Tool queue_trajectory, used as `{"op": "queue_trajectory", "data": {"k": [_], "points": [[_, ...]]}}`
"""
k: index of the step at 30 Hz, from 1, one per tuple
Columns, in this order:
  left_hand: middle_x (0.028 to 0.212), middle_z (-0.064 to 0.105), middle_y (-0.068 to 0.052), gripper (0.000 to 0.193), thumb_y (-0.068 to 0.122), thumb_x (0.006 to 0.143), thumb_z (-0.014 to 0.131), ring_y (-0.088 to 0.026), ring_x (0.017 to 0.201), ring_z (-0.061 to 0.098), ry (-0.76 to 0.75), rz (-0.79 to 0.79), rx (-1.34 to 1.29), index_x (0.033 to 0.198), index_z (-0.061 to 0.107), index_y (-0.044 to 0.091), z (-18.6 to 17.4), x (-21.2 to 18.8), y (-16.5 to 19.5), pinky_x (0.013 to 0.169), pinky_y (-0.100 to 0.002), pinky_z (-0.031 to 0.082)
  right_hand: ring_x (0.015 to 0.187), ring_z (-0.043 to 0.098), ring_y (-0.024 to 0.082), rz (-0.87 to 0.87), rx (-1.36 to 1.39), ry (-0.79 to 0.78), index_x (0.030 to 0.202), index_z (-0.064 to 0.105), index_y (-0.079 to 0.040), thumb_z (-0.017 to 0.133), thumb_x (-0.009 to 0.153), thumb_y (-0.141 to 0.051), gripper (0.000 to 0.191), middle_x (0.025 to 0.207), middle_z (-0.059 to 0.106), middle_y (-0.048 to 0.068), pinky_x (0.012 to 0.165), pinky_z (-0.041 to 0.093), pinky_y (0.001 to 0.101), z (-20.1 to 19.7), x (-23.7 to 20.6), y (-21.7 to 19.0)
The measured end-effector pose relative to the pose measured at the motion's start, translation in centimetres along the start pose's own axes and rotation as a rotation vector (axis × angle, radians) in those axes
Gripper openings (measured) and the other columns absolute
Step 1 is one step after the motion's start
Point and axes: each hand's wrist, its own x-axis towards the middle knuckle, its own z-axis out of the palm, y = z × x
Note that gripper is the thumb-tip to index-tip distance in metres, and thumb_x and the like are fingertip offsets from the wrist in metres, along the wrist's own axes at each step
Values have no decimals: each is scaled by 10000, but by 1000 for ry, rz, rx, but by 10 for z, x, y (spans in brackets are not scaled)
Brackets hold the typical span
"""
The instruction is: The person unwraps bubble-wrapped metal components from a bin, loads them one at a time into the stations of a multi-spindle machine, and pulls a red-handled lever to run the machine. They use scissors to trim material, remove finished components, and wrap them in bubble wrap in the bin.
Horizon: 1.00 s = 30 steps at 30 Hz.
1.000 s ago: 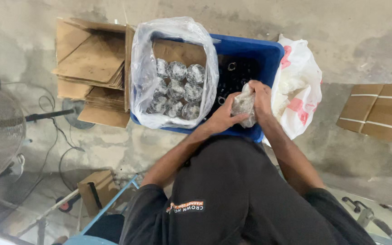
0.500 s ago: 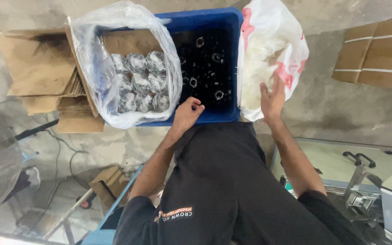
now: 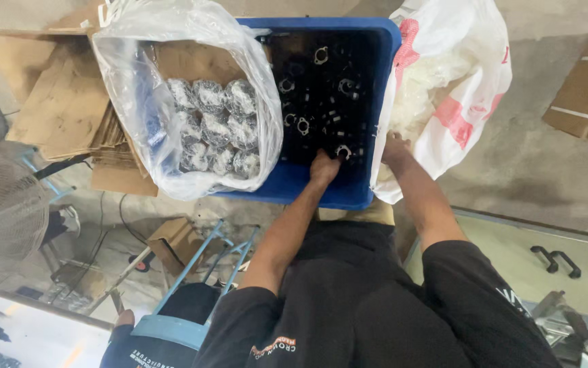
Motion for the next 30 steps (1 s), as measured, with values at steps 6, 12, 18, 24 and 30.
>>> {"op": "queue_trajectory", "data": {"k": [6,12,18,24,30], "points": [[1144,749,-206,721,344,655,862,-351,1052,719,43,-106,-443,1223,611,-20,18,16,-1,922,-431,551,1497,221,410,-13,28,-9,1554,404,-280,632,922,-371,678,1649,282,96,1068,346,686,-1,32,0],[1011,776,-209,630,385,725,808,-377,816,783,-137,-362,-257,1199,678,-9,10,19,2,752,-478,640,1250,586,400,-50,131,116,1343,654,-175,631,911,-357,470,1346,637,174,976,517,557,7,24,11],[1106,694,-245,678,280,745,868,-444,1004,690,75,179,247,1271,551,-7,-32,25,-29,887,-519,566,864,729,362,-131,592,743,1168,722,-44,618,997,-181,242,949,742,218,759,566,469,13,-33,33],[1219,569,-224,738,181,664,831,-475,1189,548,449,728,720,1330,547,36,-66,42,-55,1027,-596,446,823,750,266,-408,671,1113,1165,688,-29,621,1043,-88,152,963,741,164,735,599,375,-20,-92,-11],[1354,539,-255,666,184,747,776,-462,1312,466,218,574,334,1339,528,4,-83,64,-54,1130,-535,372,1061,677,308,-423,-63,706,1214,660,-78,688,904,-120,314,1152,690,122,875,570,426,-49,-32,-110]]}}
